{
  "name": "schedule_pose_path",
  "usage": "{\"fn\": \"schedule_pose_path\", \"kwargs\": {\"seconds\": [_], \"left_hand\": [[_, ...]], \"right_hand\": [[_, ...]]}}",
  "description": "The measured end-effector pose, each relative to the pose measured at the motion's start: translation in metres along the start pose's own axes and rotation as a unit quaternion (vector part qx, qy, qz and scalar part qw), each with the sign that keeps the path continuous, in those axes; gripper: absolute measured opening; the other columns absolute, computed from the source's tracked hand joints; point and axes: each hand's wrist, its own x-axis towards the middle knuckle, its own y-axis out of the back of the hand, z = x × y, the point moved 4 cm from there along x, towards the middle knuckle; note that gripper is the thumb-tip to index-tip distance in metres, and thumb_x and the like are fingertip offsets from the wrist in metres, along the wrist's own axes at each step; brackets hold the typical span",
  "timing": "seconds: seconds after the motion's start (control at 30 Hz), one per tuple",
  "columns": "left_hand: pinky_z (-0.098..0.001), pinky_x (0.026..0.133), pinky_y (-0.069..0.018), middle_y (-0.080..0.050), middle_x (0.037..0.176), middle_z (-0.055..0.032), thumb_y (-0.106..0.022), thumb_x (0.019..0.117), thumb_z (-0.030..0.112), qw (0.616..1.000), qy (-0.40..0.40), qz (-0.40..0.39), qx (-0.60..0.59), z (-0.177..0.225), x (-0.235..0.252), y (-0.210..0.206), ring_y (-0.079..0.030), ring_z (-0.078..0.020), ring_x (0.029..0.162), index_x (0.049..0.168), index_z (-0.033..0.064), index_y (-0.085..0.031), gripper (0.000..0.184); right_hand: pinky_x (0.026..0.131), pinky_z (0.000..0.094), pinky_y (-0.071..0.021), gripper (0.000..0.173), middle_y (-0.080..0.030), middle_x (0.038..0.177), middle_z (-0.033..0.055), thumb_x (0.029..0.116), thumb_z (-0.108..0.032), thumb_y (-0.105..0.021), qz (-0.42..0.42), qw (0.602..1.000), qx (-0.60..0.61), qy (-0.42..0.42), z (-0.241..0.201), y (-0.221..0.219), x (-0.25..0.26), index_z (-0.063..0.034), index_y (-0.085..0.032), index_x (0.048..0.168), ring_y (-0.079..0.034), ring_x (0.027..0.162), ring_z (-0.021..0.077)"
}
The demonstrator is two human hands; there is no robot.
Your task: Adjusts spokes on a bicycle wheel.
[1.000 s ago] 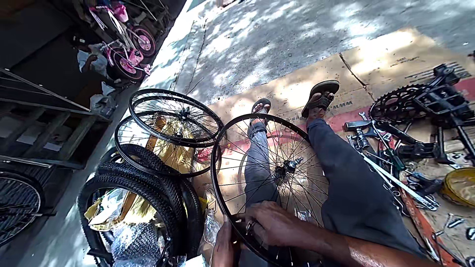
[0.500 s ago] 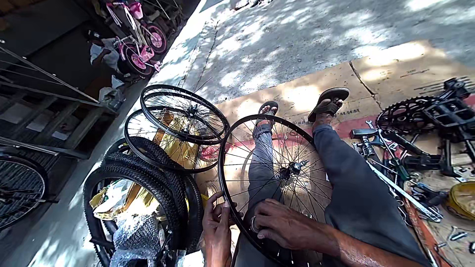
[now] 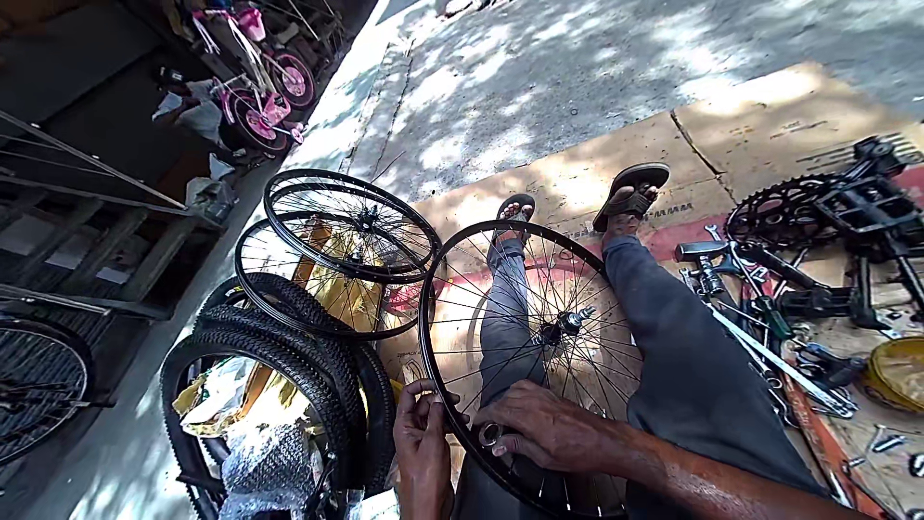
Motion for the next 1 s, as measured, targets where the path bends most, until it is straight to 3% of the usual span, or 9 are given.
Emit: {"fn": "schedule_pose_path", "kwargs": {"seconds": [0.1, 0.23, 0.3, 0.4, 0.5, 0.57, 0.77, 0.9, 1.0], "left_hand": [[-0.0365, 0.055, -0.0621, -0.071, 0.091, -0.0233, -0.045, 0.1043, -0.001, 1.0, -0.013, 0.003, 0.016, 0.0, -0.003, 0.001, -0.073, -0.0301, 0.067, 0.129, -0.0029, -0.049, 0.025], [-0.0377, 0.054, -0.0615, -0.072, 0.09, -0.0239, -0.046, 0.1037, -0.001, 1.0, 0.0, 0.003, 0.024, -0.003, 0.002, 0.007, -0.072, -0.0304, 0.065, 0.121, -0.006, -0.055, 0.02], [-0.0364, 0.055, -0.0612, -0.072, 0.087, -0.0229, -0.046, 0.1028, -0.003, 1.0, -0.006, -0.005, 0.017, -0.002, 0.005, 0.007, -0.072, -0.0286, 0.065, 0.118, -0.0061, -0.056, 0.019], [-0.0365, 0.059, -0.0616, -0.071, 0.088, -0.0219, -0.044, 0.1018, -0.004, 0.999, -0.016, -0.02, 0.025, 0.001, 0.003, 0.003, -0.072, -0.0285, 0.071, 0.121, -0.0053, -0.054, 0.022], [-0.0376, 0.058, -0.0622, -0.073, 0.09, -0.0218, -0.047, 0.1011, -0.002, 0.997, -0.038, -0.022, 0.06, 0.003, 0.003, 0.005, -0.073, -0.0307, 0.069, 0.134, -0.0029, -0.05, 0.033], [-0.0389, 0.056, -0.0622, -0.073, 0.087, -0.0224, -0.051, 0.1013, -0.002, 0.997, -0.043, -0.009, 0.067, -0.001, 0.004, 0.011, -0.073, -0.0319, 0.066, 0.124, -0.005, -0.056, 0.024], [-0.0345, 0.059, -0.0609, -0.071, 0.082, -0.0182, -0.05, 0.0979, -0.004, 0.996, -0.053, -0.019, 0.065, 0.0, 0.004, 0.005, -0.071, -0.0256, 0.068, 0.116, -0.006, -0.058, 0.02], [-0.0337, 0.06, -0.0609, -0.071, 0.086, -0.0195, -0.048, 0.0983, -0.006, 0.998, -0.039, -0.013, 0.049, -0.003, 0.0, 0.008, -0.072, -0.026, 0.07, 0.134, -0.0043, -0.049, 0.035], [-0.0323, 0.06, -0.0604, -0.071, 0.077, -0.0174, -0.049, 0.0982, -0.005, 0.997, -0.056, -0.003, 0.057, -0.006, 0.001, 0.01, -0.072, -0.0239, 0.066, 0.12, -0.0059, -0.056, 0.022]], "right_hand": [[0.096, 0.0452, -0.0467, 0.047, -0.075, 0.105, 0.0036, 0.1109, -0.048, -0.038, -0.03, 0.996, 0.077, -0.011, 0.005, 0.001, 0.008, -0.0202, -0.072, 0.127, -0.067, 0.099, 0.021], [0.096, 0.0408, -0.0521, 0.031, -0.075, 0.121, -0.0006, 0.1028, -0.03, -0.062, -0.043, 0.986, 0.153, -0.053, 0.01, 0.008, 0.004, -0.023, -0.073, 0.131, -0.069, 0.102, 0.0141], [0.082, 0.0427, -0.0552, 0.034, -0.075, 0.104, 0.0042, 0.0984, -0.025, -0.068, -0.015, 0.987, 0.101, -0.121, 0.006, 0.003, 0.007, -0.0202, -0.071, 0.131, -0.068, 0.084, 0.0191], [0.07, 0.0538, -0.0528, 0.012, -0.07, 0.081, 0.0106, 0.0926, -0.02, -0.064, -0.009, 0.99, -0.035, -0.138, -0.001, -0.01, 0.015, -0.0112, -0.068, 0.1, -0.07, 0.078, 0.0309], [0.081, 0.0501, -0.0512, 0.029, -0.07, 0.09, 0.0065, 0.0907, -0.03, -0.076, -0.082, 0.985, 0.089, -0.121, 0.005, 0.006, 0.013, -0.0116, -0.068, 0.111, -0.067, 0.083, 0.0244], [0.088, 0.0387, -0.0534, 0.03, -0.069, 0.105, 0.0026, 0.0896, -0.035, -0.08, -0.068, 0.975, 0.18, -0.11, 0.011, 0.011, 0.005, -0.0111, -0.071, 0.106, -0.065, 0.094, 0.0149], [0.074, 0.0571, -0.0523, 0.017, -0.07, 0.085, 0.0118, 0.0904, -0.015, -0.065, -0.051, 0.982, 0.008, -0.181, -0.002, -0.004, 0.017, -0.0107, -0.067, 0.107, -0.069, 0.082, 0.0329], [0.087, 0.0386, -0.0548, 0.037, -0.069, 0.111, 0.0068, 0.0886, -0.033, -0.082, -0.097, 0.967, 0.219, -0.09, 0.01, 0.015, 0.006, -0.0077, -0.069, 0.112, -0.066, 0.093, 0.0175], [0.074, 0.0416, -0.0553, 0.028, -0.071, 0.094, 0.0051, 0.0909, -0.024, -0.078, -0.054, 0.973, 0.141, -0.173, 0.006, 0.005, 0.01, -0.0104, -0.066, 0.113, -0.067, 0.079, 0.0192]]}}
